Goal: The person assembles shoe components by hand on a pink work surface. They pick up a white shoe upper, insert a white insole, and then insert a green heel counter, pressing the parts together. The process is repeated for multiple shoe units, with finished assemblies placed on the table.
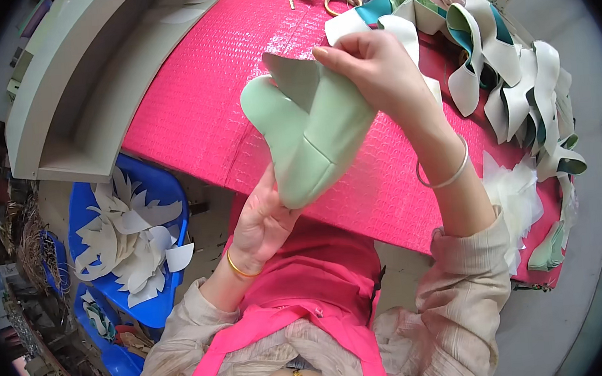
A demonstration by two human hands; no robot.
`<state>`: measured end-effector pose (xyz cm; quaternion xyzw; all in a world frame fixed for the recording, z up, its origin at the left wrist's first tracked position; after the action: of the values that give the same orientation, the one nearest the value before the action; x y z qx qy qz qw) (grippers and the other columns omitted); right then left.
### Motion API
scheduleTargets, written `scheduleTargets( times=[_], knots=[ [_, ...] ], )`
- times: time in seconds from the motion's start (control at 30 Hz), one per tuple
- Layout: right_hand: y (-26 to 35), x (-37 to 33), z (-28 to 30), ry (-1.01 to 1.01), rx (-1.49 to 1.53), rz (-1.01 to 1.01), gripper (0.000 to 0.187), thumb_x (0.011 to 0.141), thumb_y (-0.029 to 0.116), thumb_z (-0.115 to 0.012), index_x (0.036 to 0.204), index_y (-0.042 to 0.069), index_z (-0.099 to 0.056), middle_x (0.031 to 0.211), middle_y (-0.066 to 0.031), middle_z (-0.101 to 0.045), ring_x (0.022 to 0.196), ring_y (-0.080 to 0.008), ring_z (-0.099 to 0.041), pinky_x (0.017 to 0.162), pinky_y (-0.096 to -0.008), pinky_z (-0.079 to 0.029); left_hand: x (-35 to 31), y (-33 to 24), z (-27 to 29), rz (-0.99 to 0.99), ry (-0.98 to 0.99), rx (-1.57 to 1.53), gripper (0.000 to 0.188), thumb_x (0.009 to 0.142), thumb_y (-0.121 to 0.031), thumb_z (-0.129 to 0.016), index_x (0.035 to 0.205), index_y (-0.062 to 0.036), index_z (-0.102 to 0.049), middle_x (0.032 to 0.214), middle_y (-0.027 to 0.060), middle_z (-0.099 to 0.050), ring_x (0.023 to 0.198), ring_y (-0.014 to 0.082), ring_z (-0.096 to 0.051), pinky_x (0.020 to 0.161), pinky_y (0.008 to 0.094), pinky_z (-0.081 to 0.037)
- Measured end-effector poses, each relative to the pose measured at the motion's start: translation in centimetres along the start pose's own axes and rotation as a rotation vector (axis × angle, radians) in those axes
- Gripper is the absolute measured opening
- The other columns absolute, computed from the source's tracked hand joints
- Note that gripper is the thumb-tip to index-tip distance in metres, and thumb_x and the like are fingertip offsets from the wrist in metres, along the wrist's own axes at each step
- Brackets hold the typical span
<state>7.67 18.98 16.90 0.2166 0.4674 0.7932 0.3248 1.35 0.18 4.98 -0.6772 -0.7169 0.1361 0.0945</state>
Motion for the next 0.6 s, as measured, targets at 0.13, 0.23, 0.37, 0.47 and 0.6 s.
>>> scheduleTargets(
  times=[0.13,0.23,0.37,0.47,0.6],
  knots=[
    [0.6,1.5,-0.4,-0.057,0.243,0.003,0.03,0.083,0.03,-0.062,0.079,0.0,-0.062,0.065,0.0011,-0.058,0.056,-0.0036,-0.051,0.05,-0.0193,-0.04,0.1,-1.5,-1.9,-0.177,0.109,0.14,0.086,0.081,0.001,-0.055,0.141,-0.0191,0.003,0.129,0.0124,-0.045,0.126,0.0242,-0.035,0.107,0.042,-0.024],
    [0.1,2.4,0.5,-0.088,0.391,-0.025,0.029,0.084,0.03,-0.061,0.086,0.001,-0.063,0.069,0.0,-0.06,0.056,-0.0048,-0.054,0.051,-0.0188,-0.042,1.2,-2.9,-3.1,-0.282,0.053,0.133,0.087,0.081,0.007,-0.053,0.141,-0.0196,0.003,0.115,0.0111,-0.053,0.11,0.019,-0.048,0.095,0.0326,-0.038],
    [0.6,2.4,0.5,-0.097,0.508,-0.051,0.024,0.084,0.025,-0.061,0.088,0.001,-0.061,0.071,-0.0006,-0.06,0.057,-0.0054,-0.056,0.052,-0.0188,-0.044,1.7,-3.6,-3.2,-0.339,0.017,0.128,0.085,0.08,0.009,-0.054,0.142,-0.0174,-0.002,0.1,0.0088,-0.057,0.097,0.0142,-0.054,0.088,0.0275,-0.043],
    [0.4,2.6,0.4,-0.079,0.543,-0.065,0.022,0.084,0.023,-0.061,0.087,0.002,-0.06,0.072,-0.001,-0.061,0.056,-0.0055,-0.057,0.052,-0.0184,-0.045,1.7,-3.7,-3.7,-0.346,-0.007,0.126,0.084,0.08,0.008,-0.055,0.142,-0.0167,-0.004,0.099,0.0086,-0.057,0.095,0.0141,-0.055,0.088,0.0281,-0.043],
    [0.5,2.7,0.5,-0.044,0.551,-0.059,0.021,0.084,0.023,-0.061,0.087,0.002,-0.061,0.072,-0.0006,-0.061,0.056,-0.0049,-0.057,0.051,-0.0176,-0.045,1.8,-3.7,-5.3,-0.351,-0.018,0.157,0.084,0.08,0.008,-0.056,0.142,-0.0173,-0.005,0.101,0.0085,-0.057,0.096,0.0141,-0.054,0.09,0.0285,-0.041]
  ],
)
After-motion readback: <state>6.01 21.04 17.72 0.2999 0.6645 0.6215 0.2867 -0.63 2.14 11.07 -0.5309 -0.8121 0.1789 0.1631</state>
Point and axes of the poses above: each hand's wrist, its own x-axis towards the middle knuckle, its own z-axis out of the back of the hand, y = z × x, the point moved 5 cm from there along x, towards the middle knuckle
